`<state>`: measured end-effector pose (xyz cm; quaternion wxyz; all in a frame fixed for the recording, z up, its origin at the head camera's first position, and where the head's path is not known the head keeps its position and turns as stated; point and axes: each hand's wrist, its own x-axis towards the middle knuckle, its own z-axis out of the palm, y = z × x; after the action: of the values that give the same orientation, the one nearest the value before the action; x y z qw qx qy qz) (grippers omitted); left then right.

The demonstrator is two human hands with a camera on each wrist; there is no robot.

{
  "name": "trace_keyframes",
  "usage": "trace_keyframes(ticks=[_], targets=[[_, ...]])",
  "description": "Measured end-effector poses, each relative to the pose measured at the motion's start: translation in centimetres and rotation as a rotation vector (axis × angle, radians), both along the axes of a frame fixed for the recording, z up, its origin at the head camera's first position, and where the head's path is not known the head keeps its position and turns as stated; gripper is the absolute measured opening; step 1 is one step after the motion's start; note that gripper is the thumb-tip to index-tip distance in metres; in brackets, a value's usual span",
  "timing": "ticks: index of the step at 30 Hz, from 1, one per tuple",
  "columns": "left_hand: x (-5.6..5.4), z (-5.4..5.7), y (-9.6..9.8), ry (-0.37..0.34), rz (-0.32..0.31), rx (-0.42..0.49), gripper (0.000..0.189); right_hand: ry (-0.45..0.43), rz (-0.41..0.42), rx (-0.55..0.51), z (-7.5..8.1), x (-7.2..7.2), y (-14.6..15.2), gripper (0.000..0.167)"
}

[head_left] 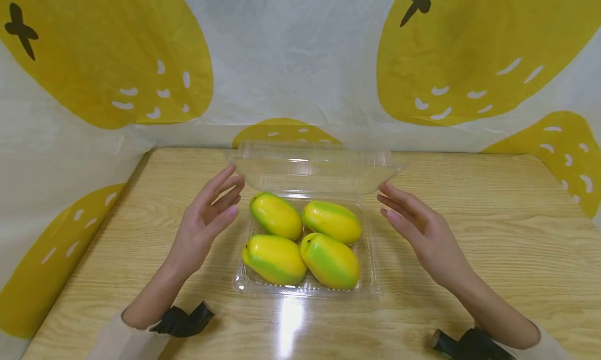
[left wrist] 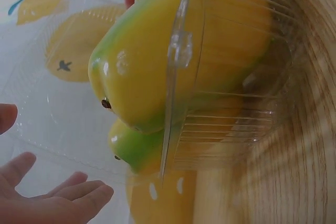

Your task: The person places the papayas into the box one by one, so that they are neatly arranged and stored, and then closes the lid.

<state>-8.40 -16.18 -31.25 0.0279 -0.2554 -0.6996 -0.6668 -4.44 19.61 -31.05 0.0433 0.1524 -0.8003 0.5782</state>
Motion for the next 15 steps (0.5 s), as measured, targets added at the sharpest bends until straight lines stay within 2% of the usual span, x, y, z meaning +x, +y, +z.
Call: trace_keyframes(ticks=[5,15], targets=[[0.4,-0.1,-0.2,0.028,0.004,-0.012,0.059,0.0,-0.021,0.068,0.2,0.2,0.1,0.043],[1.2,-0.6,-0.1,0.034,-0.013,0.01,0.056,0.02,-0.033,0.111,0.3,0.5,0.4,0.043]])
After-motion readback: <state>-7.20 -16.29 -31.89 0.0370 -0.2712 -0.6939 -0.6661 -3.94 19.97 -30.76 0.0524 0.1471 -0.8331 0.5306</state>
